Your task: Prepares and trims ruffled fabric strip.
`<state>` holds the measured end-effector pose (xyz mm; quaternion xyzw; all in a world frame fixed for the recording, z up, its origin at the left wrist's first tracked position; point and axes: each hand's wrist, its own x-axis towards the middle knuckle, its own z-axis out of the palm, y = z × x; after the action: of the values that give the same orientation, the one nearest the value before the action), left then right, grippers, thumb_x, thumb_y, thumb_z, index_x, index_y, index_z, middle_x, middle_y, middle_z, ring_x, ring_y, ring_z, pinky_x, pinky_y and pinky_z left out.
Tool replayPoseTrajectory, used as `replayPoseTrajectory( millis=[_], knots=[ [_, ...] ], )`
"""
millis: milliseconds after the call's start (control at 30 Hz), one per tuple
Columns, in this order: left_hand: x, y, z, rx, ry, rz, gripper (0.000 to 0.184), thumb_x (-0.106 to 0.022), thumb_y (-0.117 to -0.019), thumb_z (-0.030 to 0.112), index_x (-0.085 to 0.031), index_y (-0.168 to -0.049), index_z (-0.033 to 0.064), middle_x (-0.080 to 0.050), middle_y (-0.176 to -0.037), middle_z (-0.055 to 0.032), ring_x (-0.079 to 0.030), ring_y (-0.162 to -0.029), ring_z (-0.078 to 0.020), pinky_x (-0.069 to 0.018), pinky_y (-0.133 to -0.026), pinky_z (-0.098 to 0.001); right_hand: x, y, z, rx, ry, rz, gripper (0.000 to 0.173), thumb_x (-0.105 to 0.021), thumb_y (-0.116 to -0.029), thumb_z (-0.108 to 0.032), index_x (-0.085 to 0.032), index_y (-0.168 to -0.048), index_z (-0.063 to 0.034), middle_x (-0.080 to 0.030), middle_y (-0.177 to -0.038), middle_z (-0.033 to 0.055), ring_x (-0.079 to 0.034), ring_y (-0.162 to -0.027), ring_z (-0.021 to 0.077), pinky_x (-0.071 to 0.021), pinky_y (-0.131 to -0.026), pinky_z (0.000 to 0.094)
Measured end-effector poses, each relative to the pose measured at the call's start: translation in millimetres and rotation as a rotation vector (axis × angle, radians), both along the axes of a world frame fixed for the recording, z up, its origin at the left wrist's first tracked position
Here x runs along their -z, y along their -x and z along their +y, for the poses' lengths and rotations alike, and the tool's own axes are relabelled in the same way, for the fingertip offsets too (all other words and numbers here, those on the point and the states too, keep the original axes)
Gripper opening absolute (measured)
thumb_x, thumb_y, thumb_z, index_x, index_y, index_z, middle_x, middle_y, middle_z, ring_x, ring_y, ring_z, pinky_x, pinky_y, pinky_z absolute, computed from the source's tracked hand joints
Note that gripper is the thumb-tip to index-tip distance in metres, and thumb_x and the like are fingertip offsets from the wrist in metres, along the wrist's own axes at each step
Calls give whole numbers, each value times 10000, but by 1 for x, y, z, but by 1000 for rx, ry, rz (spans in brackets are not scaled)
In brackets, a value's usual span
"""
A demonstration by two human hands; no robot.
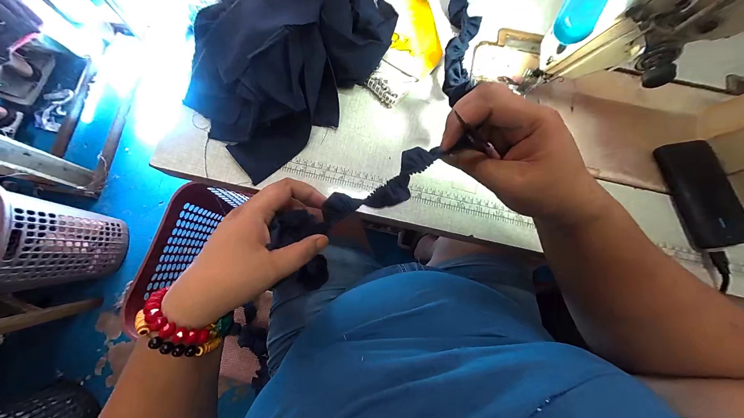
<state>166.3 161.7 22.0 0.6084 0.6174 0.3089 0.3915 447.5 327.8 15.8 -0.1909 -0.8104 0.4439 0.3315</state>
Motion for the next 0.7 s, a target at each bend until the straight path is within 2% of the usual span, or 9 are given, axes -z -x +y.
replayPoseTrajectory(
  millis=[100, 200, 333, 467, 500, 567, 700],
  knots=[
    [2, 3, -1, -27, -68, 130, 225, -718, -872, 311, -686, -1079, 228, -686, -925, 134, -637, -822, 48, -534, -713, -174, 8, -2, 1, 54, -85, 62, 84, -652, -907, -5, -670, -980, -42, -599, -1050, 11, -581, -934, 14, -502, -762, 136],
    [3, 6, -3, -16, -75, 115, 195, -712, -889, 301, -684, -1066, 224, -688, -919, 134, -637, -804, 50, -529, -693, -154, 14, -4, 1, 103, -79, 78, 76, -662, -902, -3, -667, -965, -45, -605, -1042, 14, -582, -924, 21, -498, -756, 140],
    [4, 7, -3, -62, -41, 147, 192, -670, -880, 203, -686, -1070, 192, -688, -948, 90, -635, -812, 22, -527, -692, -188, 18, -8, 1, 191, 5, -4, 155, -678, -899, -21, -661, -1053, -28, -644, -1013, -4, -584, -762, -31, -518, -675, 121],
    [7, 11, 0, -100, 7, 155, 171, -642, -891, 206, -689, -1053, 181, -683, -925, 87, -629, -819, 19, -522, -721, -218, 12, -15, 6, 195, 40, -146, 191, -698, -927, -120, -665, -1104, -58, -656, -975, -30, -515, -659, -52, -441, -585, 105],
    [7, 12, 0, -102, 10, 131, 159, -625, -904, 193, -688, -1049, 171, -689, -909, 81, -635, -802, 14, -524, -711, -215, 10, -17, 7, 178, 58, -171, 193, -698, -930, -137, -663, -1106, -65, -660, -947, -41, -525, -652, -54, -448, -582, 103],
    [7, 15, -1, -107, 24, 62, 139, -595, -936, 146, -684, -1043, 149, -704, -879, 56, -644, -746, -6, -524, -666, -199, 6, -22, 11, 149, 116, -205, 192, -681, -941, -156, -657, -1115, -80, -674, -887, -64, -568, -657, -49, -478, -588, 111],
    [11, 19, -5, -139, 34, -48, 162, -549, -957, 65, -670, -1043, 130, -688, -809, 31, -588, -599, -18, -468, -531, -155, 1, -25, 12, 89, 196, -161, 98, -611, -962, -127, -677, -1034, -114, -623, -775, -112, -483, -570, -60, -381, -498, 107]
  ],
)
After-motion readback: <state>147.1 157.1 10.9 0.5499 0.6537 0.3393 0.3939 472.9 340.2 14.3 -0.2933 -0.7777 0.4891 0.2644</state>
